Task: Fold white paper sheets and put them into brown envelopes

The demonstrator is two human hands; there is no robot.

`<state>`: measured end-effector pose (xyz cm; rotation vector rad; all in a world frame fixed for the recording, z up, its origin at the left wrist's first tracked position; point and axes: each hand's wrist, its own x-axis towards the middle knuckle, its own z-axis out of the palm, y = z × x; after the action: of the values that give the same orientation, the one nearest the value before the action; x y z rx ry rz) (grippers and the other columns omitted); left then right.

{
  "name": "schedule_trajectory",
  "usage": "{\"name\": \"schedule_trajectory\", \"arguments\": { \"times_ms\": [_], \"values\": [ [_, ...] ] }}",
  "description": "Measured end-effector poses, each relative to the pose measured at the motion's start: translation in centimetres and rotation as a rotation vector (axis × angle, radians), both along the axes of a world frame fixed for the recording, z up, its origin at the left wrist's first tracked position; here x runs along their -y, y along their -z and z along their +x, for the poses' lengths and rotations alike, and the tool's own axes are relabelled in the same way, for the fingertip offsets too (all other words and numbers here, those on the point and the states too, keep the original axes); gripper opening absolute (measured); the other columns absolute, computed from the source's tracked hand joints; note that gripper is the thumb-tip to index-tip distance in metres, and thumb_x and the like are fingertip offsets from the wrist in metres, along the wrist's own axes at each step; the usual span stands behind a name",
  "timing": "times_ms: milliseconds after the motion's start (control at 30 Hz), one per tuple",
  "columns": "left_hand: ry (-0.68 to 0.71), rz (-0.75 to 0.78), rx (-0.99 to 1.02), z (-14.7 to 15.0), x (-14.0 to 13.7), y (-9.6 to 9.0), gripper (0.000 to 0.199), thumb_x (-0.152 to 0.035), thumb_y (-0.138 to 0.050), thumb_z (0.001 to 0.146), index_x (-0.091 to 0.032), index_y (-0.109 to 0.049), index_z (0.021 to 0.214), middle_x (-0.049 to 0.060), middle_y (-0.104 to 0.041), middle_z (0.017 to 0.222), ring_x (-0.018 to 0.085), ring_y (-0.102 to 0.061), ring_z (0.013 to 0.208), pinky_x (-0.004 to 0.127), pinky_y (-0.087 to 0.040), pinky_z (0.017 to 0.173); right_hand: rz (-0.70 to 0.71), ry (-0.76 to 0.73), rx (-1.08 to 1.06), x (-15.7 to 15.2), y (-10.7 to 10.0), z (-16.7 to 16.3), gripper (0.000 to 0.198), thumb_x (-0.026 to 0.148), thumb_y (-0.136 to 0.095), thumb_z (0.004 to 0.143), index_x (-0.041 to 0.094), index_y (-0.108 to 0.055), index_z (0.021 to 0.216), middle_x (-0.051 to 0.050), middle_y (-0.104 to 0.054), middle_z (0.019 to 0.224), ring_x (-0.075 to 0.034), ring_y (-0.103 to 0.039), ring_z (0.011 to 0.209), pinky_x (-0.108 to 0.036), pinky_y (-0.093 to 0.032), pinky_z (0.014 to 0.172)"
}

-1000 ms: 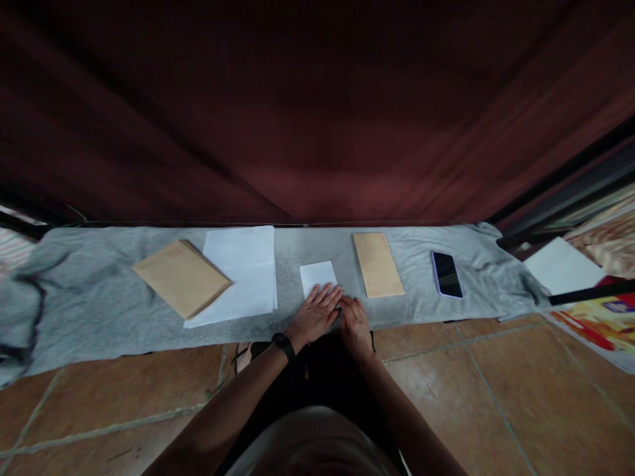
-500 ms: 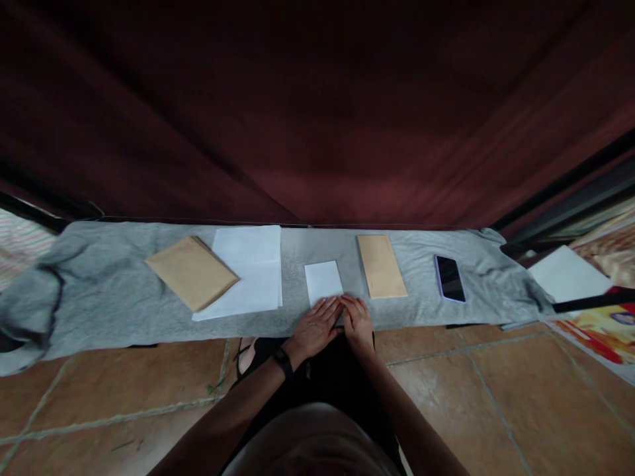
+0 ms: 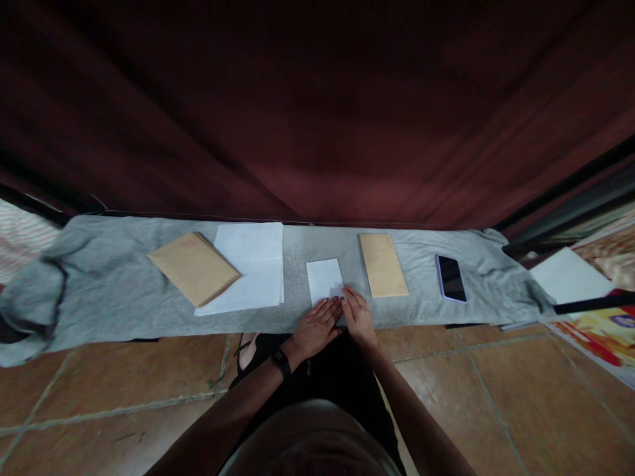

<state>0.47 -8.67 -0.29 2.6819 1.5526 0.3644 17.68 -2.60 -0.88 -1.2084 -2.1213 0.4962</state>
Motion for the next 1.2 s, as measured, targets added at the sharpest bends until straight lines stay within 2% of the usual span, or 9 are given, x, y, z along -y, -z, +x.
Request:
{"name": "schedule_trajectory", "arguments": {
  "times_ms": [100, 233, 333, 567, 833, 1000, 1200],
  "values": [
    [0.008, 0.002, -0.014, -0.1, 0.0, 0.1, 0.060, -0.048, -0.040, 0.103, -0.017, -0.035, 0.154, 0.010, -0.041, 0.159, 0.020, -0.031, 0.150, 0.040, -0.020, 0.126, -0.038, 0.125, 0.038, -1.7, -0.4, -0.7, 0.041, 0.026, -0.042, 0.100, 0.018, -0.060, 0.135, -0.014, -0.064, 0.131, -0.026, -0.059, 0.123, -0.042, -0.049, 0.105],
    [0.000, -0.006, -0.017, 0.1, -0.1, 0.2, 0.060, -0.047, -0.045, 0.101, -0.016, -0.040, 0.151, 0.011, -0.044, 0.157, 0.021, -0.034, 0.149, 0.040, -0.021, 0.125, -0.046, 0.179, 0.108, -3.5, -0.9, -2.2, 0.038, 0.023, -0.048, 0.096, 0.016, -0.063, 0.130, -0.014, -0.068, 0.114, -0.026, -0.065, 0.107, -0.038, -0.053, 0.094],
    [0.004, -0.017, -0.017, 0.1, -0.2, 0.1, 0.059, -0.048, -0.046, 0.100, -0.015, -0.042, 0.150, 0.011, -0.046, 0.156, 0.022, -0.036, 0.148, 0.040, -0.022, 0.125, -0.006, 0.182, 0.105, -3.7, -0.7, -2.8, 0.035, 0.021, -0.046, 0.095, 0.018, -0.065, 0.124, -0.012, -0.068, 0.107, -0.025, -0.065, 0.103, -0.037, -0.052, 0.092],
    [-0.006, -0.021, -0.013, 0.0, 0.0, 0.0, 0.058, -0.046, -0.047, 0.101, -0.013, -0.045, 0.148, 0.013, -0.047, 0.154, 0.022, -0.036, 0.148, 0.040, -0.022, 0.125, 0.040, 0.108, 0.087, -2.4, 0.5, -1.9, 0.037, 0.026, -0.043, 0.100, 0.020, -0.062, 0.131, -0.013, -0.064, 0.123, -0.026, -0.058, 0.116, -0.042, -0.049, 0.100],
    [0.003, -0.029, -0.026, -0.1, 0.1, -0.5, 0.055, -0.046, -0.044, 0.102, -0.013, -0.047, 0.145, 0.012, -0.048, 0.154, 0.020, -0.033, 0.150, 0.041, -0.019, 0.126, 0.056, 0.027, 0.118, -1.5, 0.6, -0.9, 0.040, 0.026, -0.039, 0.103, 0.016, -0.061, 0.134, -0.014, -0.061, 0.133, -0.026, -0.054, 0.125, -0.044, -0.047, 0.104],
    [-0.046, -0.019, -0.009, -0.3, 0.1, -1.0, 0.050, -0.045, -0.039, 0.103, -0.019, -0.049, 0.145, 0.008, -0.045, 0.157, 0.021, -0.032, 0.150, 0.047, -0.018, 0.127, 0.071, -0.001, 0.135, -1.1, 0.6, -0.5, 0.040, 0.024, -0.039, 0.103, 0.016, -0.060, 0.136, -0.015, -0.061, 0.136, -0.026, -0.054, 0.127, -0.044, -0.046, 0.105],
    [-0.089, -0.010, -0.006, -0.5, -0.2, -1.1, 0.039, -0.035, -0.044, 0.102, -0.025, -0.057, 0.138, 0.006, -0.049, 0.154, 0.021, -0.039, 0.146, 0.044, -0.022, 0.125, 0.073, -0.021, 0.150, -0.9, 0.6, -0.4, 0.042, 0.021, -0.039, 0.101, 0.016, -0.057, 0.139, -0.014, -0.061, 0.137, -0.026, -0.055, 0.128, -0.043, -0.046, 0.106]
  ]
}}
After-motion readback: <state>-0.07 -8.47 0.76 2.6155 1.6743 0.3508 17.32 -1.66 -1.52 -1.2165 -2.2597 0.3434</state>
